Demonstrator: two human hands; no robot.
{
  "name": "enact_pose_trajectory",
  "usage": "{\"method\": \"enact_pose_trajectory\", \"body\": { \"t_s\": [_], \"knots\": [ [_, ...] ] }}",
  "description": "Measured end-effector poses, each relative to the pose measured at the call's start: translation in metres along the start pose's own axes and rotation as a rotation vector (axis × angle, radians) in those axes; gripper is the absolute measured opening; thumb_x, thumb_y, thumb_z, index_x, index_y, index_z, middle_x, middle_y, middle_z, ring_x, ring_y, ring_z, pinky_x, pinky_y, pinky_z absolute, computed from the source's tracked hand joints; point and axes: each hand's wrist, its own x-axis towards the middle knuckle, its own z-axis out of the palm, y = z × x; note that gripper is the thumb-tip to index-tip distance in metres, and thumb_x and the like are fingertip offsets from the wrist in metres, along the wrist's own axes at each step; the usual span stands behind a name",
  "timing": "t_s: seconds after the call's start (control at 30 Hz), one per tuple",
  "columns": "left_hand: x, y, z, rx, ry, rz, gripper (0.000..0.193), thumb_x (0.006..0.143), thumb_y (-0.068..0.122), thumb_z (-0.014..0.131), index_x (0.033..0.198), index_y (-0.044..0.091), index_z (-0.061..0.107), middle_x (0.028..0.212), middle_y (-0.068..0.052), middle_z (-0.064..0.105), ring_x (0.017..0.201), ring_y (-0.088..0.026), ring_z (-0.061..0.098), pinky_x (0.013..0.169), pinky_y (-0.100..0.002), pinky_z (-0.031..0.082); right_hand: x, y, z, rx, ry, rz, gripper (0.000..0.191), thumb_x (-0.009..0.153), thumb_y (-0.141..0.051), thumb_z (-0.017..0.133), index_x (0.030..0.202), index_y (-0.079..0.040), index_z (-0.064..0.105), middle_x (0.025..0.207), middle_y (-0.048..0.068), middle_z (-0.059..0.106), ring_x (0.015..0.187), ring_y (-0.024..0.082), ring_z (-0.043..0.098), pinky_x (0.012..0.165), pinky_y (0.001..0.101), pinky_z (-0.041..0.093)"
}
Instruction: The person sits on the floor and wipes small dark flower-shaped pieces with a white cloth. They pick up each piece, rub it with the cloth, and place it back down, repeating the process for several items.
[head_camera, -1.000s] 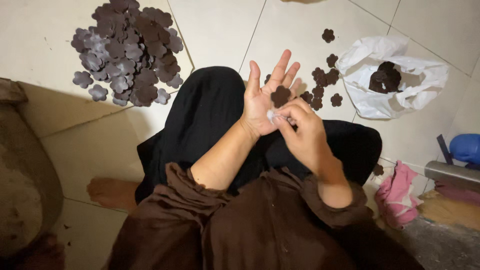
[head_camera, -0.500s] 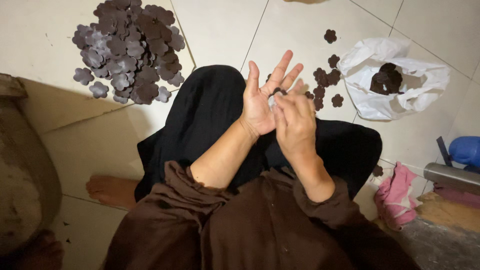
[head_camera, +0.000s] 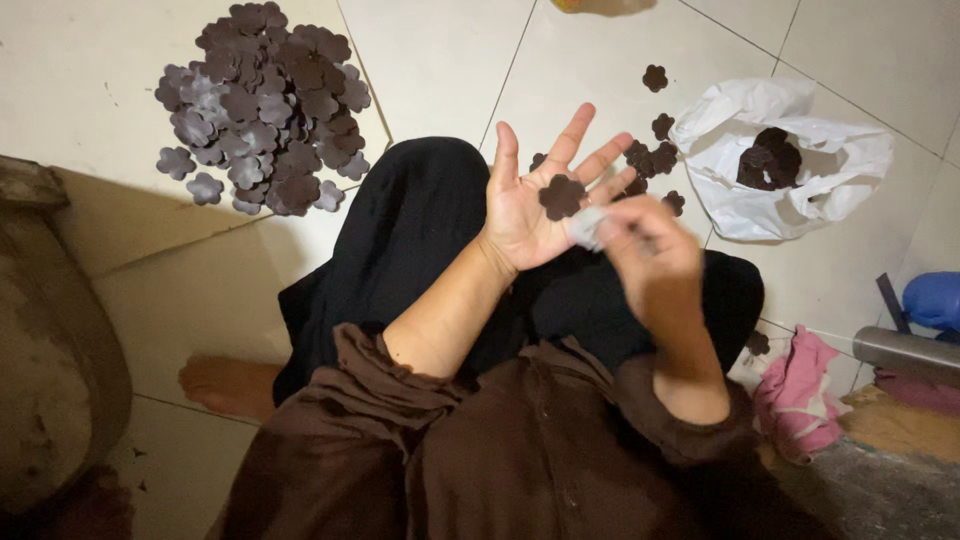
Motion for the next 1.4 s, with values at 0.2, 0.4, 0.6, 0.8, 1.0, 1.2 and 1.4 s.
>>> {"method": "enact_pose_trajectory", "body": {
  "t_s": [0.2,0.4,0.6,0.8,1.0,1.2,1.4],
  "knots": [
    [-0.001,-0.001,0.002,0.049,-0.060,-0.078,0.099,0.092,0.090,0.019,0.168,0.027,0.020,0.171,-0.023,0.022,0.152,-0.037,0.037,0.127,-0.052,0.032,0.016,0.006,0.016,-0.401,0.052,-0.177,0.028,0.091,-0.001,0.078,0.118,0.001,0.073,0.105,0.011,0.063,0.084,0.017,0.058,0.071,0.0276,0.049],
    [0.005,0.001,-0.009,0.183,0.097,0.032,0.093,0.098,0.082,0.023,0.169,0.021,0.021,0.172,-0.024,0.023,0.156,-0.036,0.032,0.129,-0.053,0.030,0.036,0.033,0.042,-0.313,0.237,-0.180,0.010,0.099,-0.003,0.076,0.100,-0.002,0.066,0.103,0.007,0.062,0.082,0.015,0.066,0.071,0.0289,0.055],
    [0.008,0.004,-0.013,0.154,0.152,0.148,0.094,0.095,0.081,0.028,0.167,0.020,0.022,0.168,-0.022,0.026,0.155,-0.034,0.023,0.127,-0.051,0.021,0.027,0.049,0.058,-0.529,0.236,-0.415,0.012,0.097,-0.003,0.074,0.095,-0.003,0.062,0.102,0.009,0.064,0.102,0.028,0.062,0.093,0.0405,0.049],
    [0.010,0.000,-0.013,0.214,0.218,0.147,0.099,0.094,0.082,0.029,0.169,0.019,0.016,0.172,-0.015,0.020,0.156,-0.031,0.019,0.131,-0.049,0.017,0.043,0.059,0.043,-0.506,0.304,-0.369,0.015,0.092,-0.006,0.078,0.094,-0.002,0.063,0.101,0.013,0.062,0.097,0.031,0.057,0.086,0.0404,0.046],
    [0.012,0.001,-0.018,0.309,0.221,0.152,0.101,0.092,0.083,0.029,0.169,0.018,0.012,0.173,-0.015,0.018,0.156,-0.031,0.021,0.128,-0.048,0.019,0.037,0.058,0.052,-0.451,0.292,-0.299,0.013,0.096,-0.003,0.075,0.095,-0.003,0.062,0.097,0.010,0.062,0.095,0.028,0.061,0.083,0.0392,0.050],
    [0.016,0.002,-0.020,0.291,0.253,0.195,0.099,0.093,0.082,0.028,0.168,0.019,0.013,0.174,-0.016,0.014,0.159,-0.036,0.015,0.129,-0.052,0.015,0.040,0.054,0.052,-0.471,0.246,-0.324,0.014,0.095,-0.004,0.074,0.095,-0.001,0.060,0.099,0.012,0.062,0.094,0.031,0.061,0.078,0.0382,0.050],
    [0.016,0.007,-0.019,0.336,0.298,0.243,0.099,0.091,0.084,0.024,0.167,0.023,0.013,0.174,-0.016,0.010,0.161,-0.038,0.004,0.129,-0.053,0.008,0.026,0.043,0.059,-0.507,0.150,-0.351,0.010,0.096,-0.002,0.071,0.102,-0.001,0.063,0.105,0.013,0.066,0.098,0.030,0.064,0.084,0.0396,0.052]
  ]
}}
